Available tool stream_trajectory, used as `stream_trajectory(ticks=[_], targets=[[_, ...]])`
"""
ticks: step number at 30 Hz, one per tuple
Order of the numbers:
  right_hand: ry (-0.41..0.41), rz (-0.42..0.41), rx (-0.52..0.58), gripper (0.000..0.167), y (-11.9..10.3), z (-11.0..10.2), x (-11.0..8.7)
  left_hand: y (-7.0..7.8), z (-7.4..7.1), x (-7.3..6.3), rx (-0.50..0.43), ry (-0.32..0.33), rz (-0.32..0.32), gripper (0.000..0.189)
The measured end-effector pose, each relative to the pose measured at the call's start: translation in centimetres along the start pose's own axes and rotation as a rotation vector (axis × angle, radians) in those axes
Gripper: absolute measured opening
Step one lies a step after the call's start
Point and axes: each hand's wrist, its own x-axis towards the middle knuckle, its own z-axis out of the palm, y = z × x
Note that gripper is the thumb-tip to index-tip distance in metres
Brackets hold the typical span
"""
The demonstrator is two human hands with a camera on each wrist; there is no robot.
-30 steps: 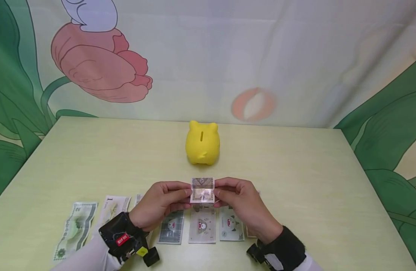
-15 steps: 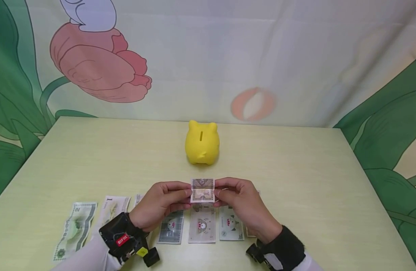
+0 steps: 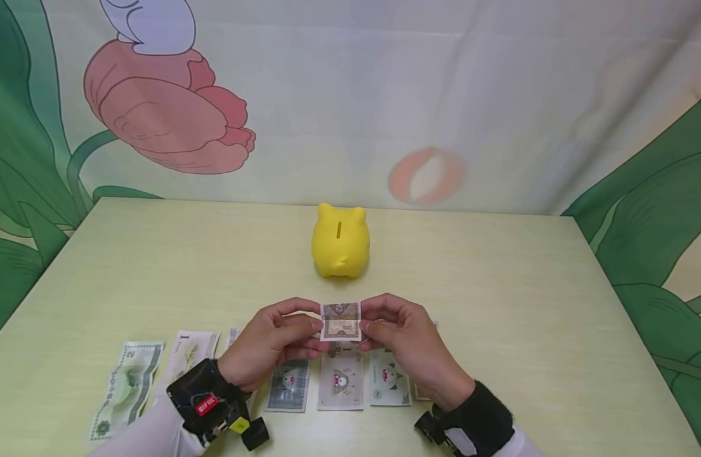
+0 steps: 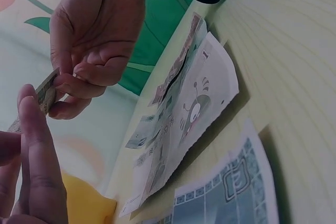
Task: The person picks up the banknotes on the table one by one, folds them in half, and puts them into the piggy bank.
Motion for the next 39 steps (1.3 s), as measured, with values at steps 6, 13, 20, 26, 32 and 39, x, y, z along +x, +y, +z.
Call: stream_trajectory(ticks=[6, 13, 20, 26, 32, 39], targets=[[-0.002, 0.020, -0.019, 0.024, -0.09, -0.11, -0.02, 0.15, -0.01, -0.08, 0.011, -0.010, -0.001, 0.026], [0.005, 0.050, -0.053, 0.024, -0.13, -0.18, -0.11, 0.18, -0.11, -0.16, 0.050, -0.029, 0.000, 0.029], [0.020, 0.060, -0.045, 0.030, -0.13, -0.01, -0.06, 0.22, -0.13, -0.12, 0.051, -0.017, -0.005, 0.031], [0.024, 0.056, -0.056, 0.025, -0.16, -0.06, -0.09, 0.16, -0.04, -0.02, 0.083, -0.001, 0.007, 0.029], [0.016, 0.042, -0.076, 0.023, -0.13, -0.18, -0.10, 0.09, -0.01, 0.04, 0.080, -0.004, 0.022, 0.037], [0.023, 0.024, -0.072, 0.023, -0.12, -0.27, -0.11, 0.05, 0.00, 0.06, 0.093, 0.005, -0.004, 0.034]])
